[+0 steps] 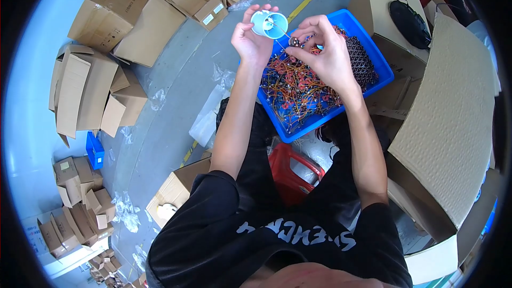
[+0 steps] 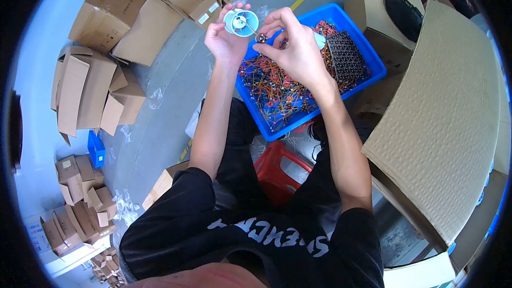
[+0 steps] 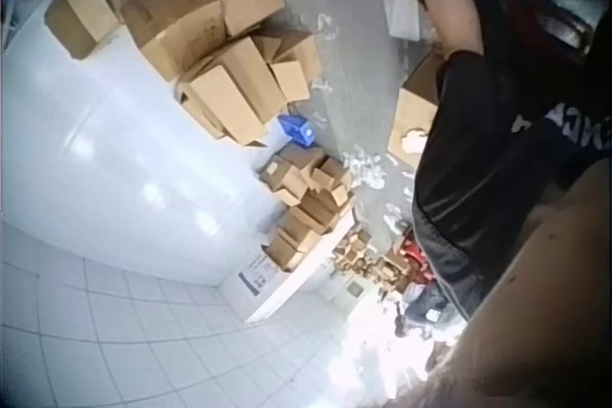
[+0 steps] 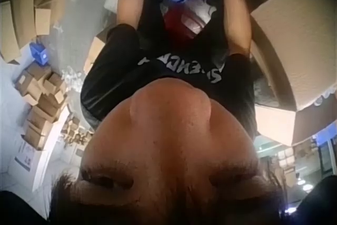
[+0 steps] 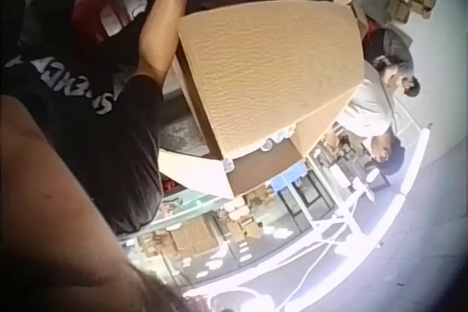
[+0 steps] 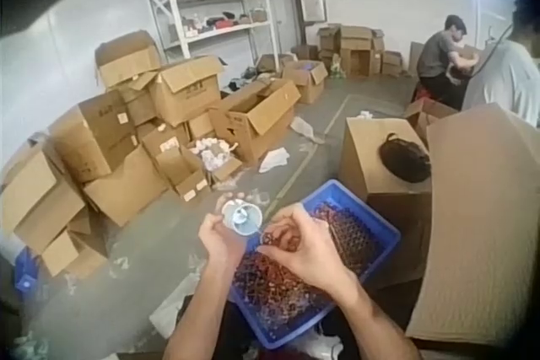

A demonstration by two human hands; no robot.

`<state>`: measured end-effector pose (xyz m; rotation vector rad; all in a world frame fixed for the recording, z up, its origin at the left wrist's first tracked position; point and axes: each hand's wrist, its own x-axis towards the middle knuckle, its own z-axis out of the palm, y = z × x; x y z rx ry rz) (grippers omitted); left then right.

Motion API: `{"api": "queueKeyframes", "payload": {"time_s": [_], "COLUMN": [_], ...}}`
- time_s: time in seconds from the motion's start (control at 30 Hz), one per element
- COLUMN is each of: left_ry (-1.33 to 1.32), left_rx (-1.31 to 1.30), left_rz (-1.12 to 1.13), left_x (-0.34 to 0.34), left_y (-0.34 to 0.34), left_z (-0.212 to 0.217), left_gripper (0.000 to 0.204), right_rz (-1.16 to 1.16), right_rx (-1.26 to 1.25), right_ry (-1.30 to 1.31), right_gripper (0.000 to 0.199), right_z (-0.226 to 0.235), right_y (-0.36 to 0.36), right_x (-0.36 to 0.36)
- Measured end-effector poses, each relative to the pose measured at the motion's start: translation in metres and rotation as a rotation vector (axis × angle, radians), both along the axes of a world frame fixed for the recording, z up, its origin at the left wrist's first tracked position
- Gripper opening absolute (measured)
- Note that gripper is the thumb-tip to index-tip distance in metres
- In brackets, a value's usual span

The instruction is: The person is manually packaging small electronic resistors into white plastic containers.

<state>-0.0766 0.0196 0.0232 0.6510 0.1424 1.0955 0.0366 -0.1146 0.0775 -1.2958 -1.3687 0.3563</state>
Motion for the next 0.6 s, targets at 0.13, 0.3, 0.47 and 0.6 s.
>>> {"api": "queueKeyframes", "payload": {"time_s": [0.13,0.3,0.47,0.6], "left_ry": [0.023,0.05,-0.067,-0.173], "left_rx": [0.016,0.109,0.053,-0.034], "left_rz": [-0.084,-0.159,-0.269,-0.376], "left_x": [0.007,0.011,0.013,0.015], "left_y": [-0.012,-0.02,-0.024,-0.028], "left_z": [0.004,0.009,0.013,0.018], "left_gripper": [0.049,0.058,0.06,0.057], "right_rz": [-0.121,-0.349,-0.236,-0.176], "right_rx": [-0.042,0.146,0.043,0.149], "right_ry": [0.034,-0.108,0.109,0.143], "right_gripper": [0.031,0.024,0.021,0.019], "right_z": [-0.002,-0.005,0.001,-0.003], "right_y": [0.002,0.012,0.009,0.012], "right_x": [-0.007,-0.008,-0.011,-0.01]}}
